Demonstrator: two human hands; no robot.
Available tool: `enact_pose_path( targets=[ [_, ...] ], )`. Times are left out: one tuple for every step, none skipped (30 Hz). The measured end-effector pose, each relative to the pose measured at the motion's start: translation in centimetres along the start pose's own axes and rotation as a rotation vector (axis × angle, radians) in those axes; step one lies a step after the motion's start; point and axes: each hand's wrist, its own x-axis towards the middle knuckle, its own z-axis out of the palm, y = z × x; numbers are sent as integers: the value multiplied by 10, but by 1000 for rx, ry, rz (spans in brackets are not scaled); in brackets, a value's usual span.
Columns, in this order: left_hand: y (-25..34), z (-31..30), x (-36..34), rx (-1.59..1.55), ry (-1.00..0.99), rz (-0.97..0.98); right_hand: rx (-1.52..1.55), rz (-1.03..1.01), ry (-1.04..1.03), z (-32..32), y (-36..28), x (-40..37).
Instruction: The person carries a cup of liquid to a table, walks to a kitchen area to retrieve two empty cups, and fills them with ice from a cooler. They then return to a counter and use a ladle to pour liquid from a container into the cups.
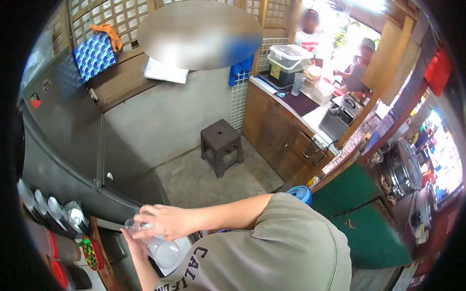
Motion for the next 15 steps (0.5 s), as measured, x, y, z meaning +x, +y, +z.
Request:
enact_pose_path(
  targets=[
    [-6,-6,-3,-8,49,25,-22,-40,-15,7,-2,4],
    [-9,-14,-10,-42,81,24,-43,-72,-28,15,-4,10],
    [-12,-25,-12,-78,89,14,-28,-102,-40,20,-4,16],
    [-16,-41,-16,-114,97,5,-11,-133,-53,24,-4,23],
    [-21,-57,-22,-150,108,-4,9,-164,-65,31,-5,30],
    [-22,-61,-27,-248,174,-25,-29,-209,-51,38,-5,36],
    [-22,-66,-32,-270,207,4,-4,-231,-75,42,-5,42],
    [-21,-71,-39,-291,241,34,23,-253,-100,45,-8,48],
    [-21,-75,-48,-312,282,64,54,-278,-126,47,-10,53],
    [-20,-78,-56,-338,304,77,77,-296,-135,51,-11,58],
    [-20,-80,-65,-282,304,79,110,-321,-148,56,-12,64],
    [-16,-79,-74,-236,323,80,156,-356,-172,63,-13,72],
    [-12,-81,-88,-197,368,80,173,-393,-166,70,-13,80],
    [-22,-92,-97,-216,390,130,210,-420,-199,76,-17,87],
    [-38,-109,-102,-236,435,183,322,-455,-284,84,-19,100]
  ],
)
